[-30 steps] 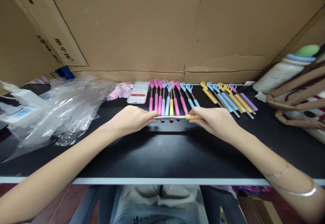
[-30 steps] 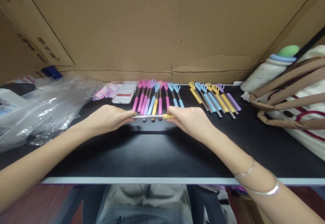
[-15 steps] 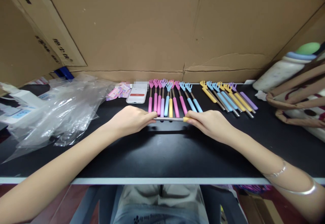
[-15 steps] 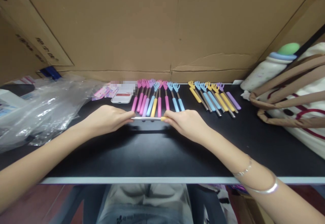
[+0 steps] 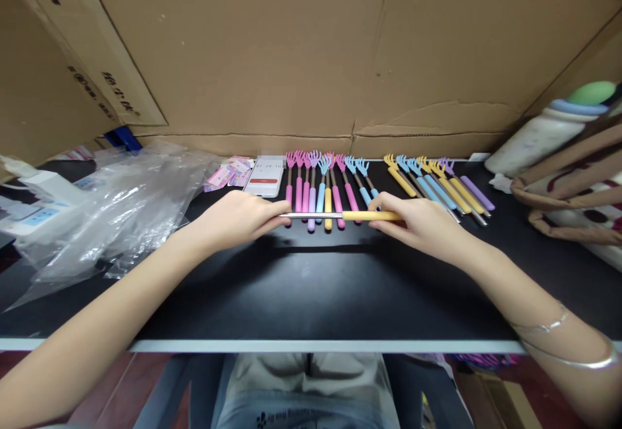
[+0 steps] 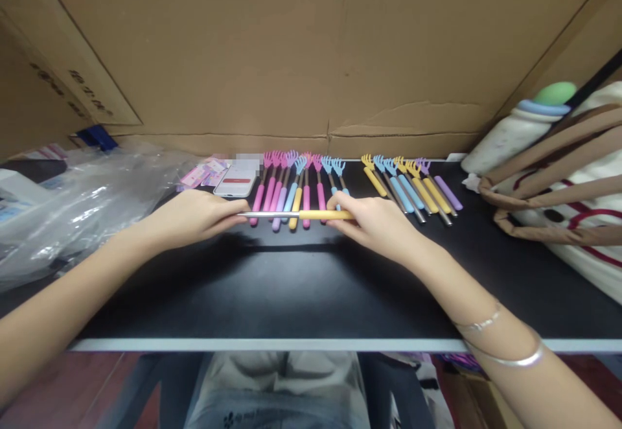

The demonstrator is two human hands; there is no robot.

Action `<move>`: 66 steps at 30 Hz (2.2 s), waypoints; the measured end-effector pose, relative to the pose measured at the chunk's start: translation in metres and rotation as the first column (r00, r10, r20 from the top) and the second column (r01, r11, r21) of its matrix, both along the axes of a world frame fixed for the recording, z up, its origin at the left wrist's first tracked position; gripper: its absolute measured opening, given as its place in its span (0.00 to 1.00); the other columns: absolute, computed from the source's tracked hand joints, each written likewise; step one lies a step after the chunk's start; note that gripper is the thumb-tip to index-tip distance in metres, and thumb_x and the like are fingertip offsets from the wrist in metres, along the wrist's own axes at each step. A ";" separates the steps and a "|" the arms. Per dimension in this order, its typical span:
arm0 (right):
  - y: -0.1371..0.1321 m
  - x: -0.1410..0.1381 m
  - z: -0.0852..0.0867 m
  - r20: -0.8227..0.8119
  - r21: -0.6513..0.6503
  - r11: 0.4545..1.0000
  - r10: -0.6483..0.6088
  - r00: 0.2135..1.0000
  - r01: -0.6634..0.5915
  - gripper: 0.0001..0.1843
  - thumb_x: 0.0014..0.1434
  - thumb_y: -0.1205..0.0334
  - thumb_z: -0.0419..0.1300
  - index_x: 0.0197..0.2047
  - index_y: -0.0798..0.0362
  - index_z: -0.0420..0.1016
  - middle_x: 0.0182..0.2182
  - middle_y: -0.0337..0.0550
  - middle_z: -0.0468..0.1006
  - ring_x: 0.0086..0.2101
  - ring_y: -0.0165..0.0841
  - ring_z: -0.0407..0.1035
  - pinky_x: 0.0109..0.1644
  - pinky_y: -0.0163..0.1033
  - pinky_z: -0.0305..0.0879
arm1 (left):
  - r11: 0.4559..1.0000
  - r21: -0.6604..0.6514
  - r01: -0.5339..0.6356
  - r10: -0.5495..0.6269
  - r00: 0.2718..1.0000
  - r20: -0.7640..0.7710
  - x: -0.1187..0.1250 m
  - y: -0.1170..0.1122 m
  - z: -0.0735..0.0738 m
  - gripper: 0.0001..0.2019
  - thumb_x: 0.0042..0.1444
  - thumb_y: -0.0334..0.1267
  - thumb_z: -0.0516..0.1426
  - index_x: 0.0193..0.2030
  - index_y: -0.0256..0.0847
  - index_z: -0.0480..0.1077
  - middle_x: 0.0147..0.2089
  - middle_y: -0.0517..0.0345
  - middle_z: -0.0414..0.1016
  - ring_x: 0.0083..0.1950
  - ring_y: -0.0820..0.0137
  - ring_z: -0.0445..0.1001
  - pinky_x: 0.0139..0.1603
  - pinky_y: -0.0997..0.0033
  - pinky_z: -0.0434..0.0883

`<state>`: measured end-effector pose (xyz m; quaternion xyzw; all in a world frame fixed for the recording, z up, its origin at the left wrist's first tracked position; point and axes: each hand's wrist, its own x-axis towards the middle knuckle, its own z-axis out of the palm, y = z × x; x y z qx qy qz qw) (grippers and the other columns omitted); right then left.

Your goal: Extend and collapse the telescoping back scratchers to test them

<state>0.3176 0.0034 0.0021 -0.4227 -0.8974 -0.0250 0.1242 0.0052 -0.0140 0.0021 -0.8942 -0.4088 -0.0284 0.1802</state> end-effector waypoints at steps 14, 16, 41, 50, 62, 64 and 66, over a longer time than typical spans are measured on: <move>0.008 0.003 0.000 -0.117 -0.187 0.979 0.058 0.991 -0.079 0.19 0.64 0.48 0.47 0.45 0.48 0.73 0.27 0.37 0.74 0.26 0.28 0.64 0.28 0.32 0.51 | 0.987 0.159 0.024 -0.029 0.999 0.029 -0.002 0.000 -0.004 0.21 0.66 0.47 0.40 0.37 0.42 0.70 0.25 0.59 0.75 0.24 0.71 0.71 0.23 0.74 0.52; 0.009 0.004 0.000 -0.144 -0.244 0.963 0.078 0.986 -0.112 0.20 0.64 0.47 0.47 0.45 0.49 0.73 0.27 0.38 0.73 0.25 0.28 0.63 0.28 0.32 0.51 | 0.982 0.183 0.042 -0.047 0.999 0.026 -0.002 0.001 -0.004 0.21 0.66 0.47 0.41 0.36 0.42 0.70 0.24 0.59 0.74 0.24 0.71 0.71 0.23 0.74 0.52; 0.006 0.004 -0.008 0.039 0.068 0.992 0.100 0.994 -0.103 0.18 0.65 0.49 0.46 0.40 0.50 0.72 0.27 0.39 0.76 0.25 0.29 0.66 0.28 0.34 0.52 | 0.969 -0.243 0.036 -0.002 0.990 0.138 0.007 -0.002 -0.004 0.15 0.66 0.42 0.44 0.41 0.44 0.71 0.26 0.61 0.73 0.28 0.72 0.72 0.28 0.78 0.57; 0.006 0.004 -0.010 0.054 0.308 0.937 0.154 0.987 -0.163 0.16 0.65 0.51 0.48 0.39 0.52 0.72 0.29 0.40 0.78 0.29 0.29 0.71 0.28 0.33 0.53 | 0.801 -0.595 0.065 0.103 0.964 0.245 0.009 -0.003 0.002 0.18 0.65 0.45 0.42 0.42 0.47 0.71 0.28 0.64 0.70 0.28 0.74 0.68 0.30 0.78 0.59; 0.003 0.003 -0.010 0.077 0.188 0.977 0.085 0.993 -0.098 0.19 0.65 0.50 0.45 0.40 0.50 0.73 0.21 0.37 0.74 0.20 0.28 0.64 0.25 0.34 0.47 | 0.999 -0.004 -0.040 0.040 0.998 0.052 0.008 -0.002 -0.012 0.14 0.65 0.46 0.45 0.40 0.43 0.69 0.26 0.60 0.73 0.26 0.71 0.70 0.24 0.75 0.51; 0.002 0.001 -0.010 0.054 0.076 0.995 0.066 0.996 -0.070 0.20 0.65 0.49 0.44 0.42 0.49 0.72 0.19 0.36 0.71 0.19 0.28 0.62 0.26 0.34 0.47 | 0.995 0.098 -0.011 0.005 0.998 0.065 0.007 -0.001 -0.013 0.14 0.64 0.46 0.47 0.38 0.43 0.69 0.24 0.61 0.72 0.25 0.72 0.69 0.23 0.75 0.50; 0.002 -0.001 -0.010 0.014 -0.065 0.996 0.062 0.998 -0.061 0.21 0.65 0.48 0.43 0.41 0.50 0.72 0.19 0.35 0.69 0.19 0.28 0.61 0.26 0.34 0.47 | 0.981 0.193 0.027 -0.042 0.997 0.071 0.007 -0.001 -0.013 0.14 0.64 0.46 0.47 0.35 0.43 0.69 0.23 0.62 0.71 0.24 0.73 0.68 0.23 0.74 0.49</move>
